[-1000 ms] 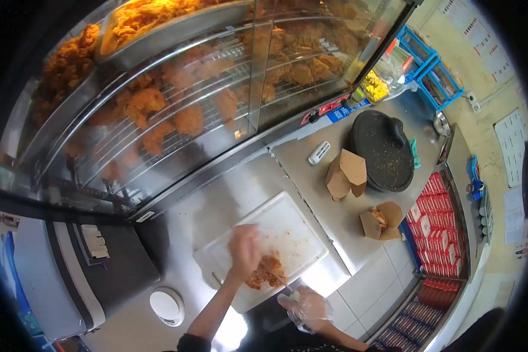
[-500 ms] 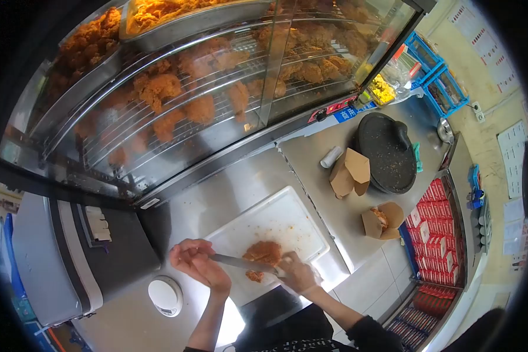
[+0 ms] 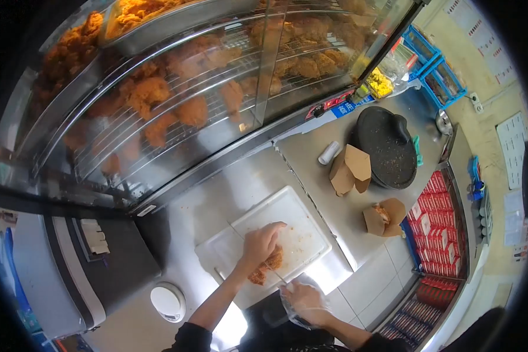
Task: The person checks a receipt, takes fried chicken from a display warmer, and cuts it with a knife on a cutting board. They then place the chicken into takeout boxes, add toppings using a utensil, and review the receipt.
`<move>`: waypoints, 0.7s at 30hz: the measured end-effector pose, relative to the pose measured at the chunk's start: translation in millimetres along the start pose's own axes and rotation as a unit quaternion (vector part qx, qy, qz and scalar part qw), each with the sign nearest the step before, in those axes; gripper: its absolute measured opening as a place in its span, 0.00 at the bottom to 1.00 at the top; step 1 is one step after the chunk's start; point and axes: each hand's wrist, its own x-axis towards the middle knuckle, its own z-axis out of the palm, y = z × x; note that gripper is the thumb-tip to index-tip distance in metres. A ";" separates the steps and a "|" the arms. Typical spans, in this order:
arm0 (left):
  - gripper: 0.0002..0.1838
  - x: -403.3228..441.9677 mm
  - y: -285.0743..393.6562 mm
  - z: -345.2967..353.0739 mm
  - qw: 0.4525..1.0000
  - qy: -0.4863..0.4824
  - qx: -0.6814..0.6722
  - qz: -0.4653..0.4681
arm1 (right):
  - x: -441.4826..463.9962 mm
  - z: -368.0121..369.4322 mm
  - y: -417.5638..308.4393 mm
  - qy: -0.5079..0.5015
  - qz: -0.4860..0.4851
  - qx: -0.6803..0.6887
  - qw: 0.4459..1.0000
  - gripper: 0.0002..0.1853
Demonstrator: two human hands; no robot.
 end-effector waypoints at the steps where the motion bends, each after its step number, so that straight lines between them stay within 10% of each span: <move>1: 0.12 0.0 -2.8 -2.4 0.996 -0.044 0.069 -0.025 | 17.5 9.4 5.5 0.010 -0.014 0.002 1.000 0.32; 5: 0.14 -4.4 -7.0 -1.5 0.978 -0.125 0.166 0.022 | 37.0 42.8 13.8 0.030 0.010 0.036 0.999 0.29; 21: 0.16 15.2 30.4 2.9 0.998 0.059 0.022 -0.007 | -2.2 -49.0 11.0 -0.024 -0.092 -0.026 0.995 0.30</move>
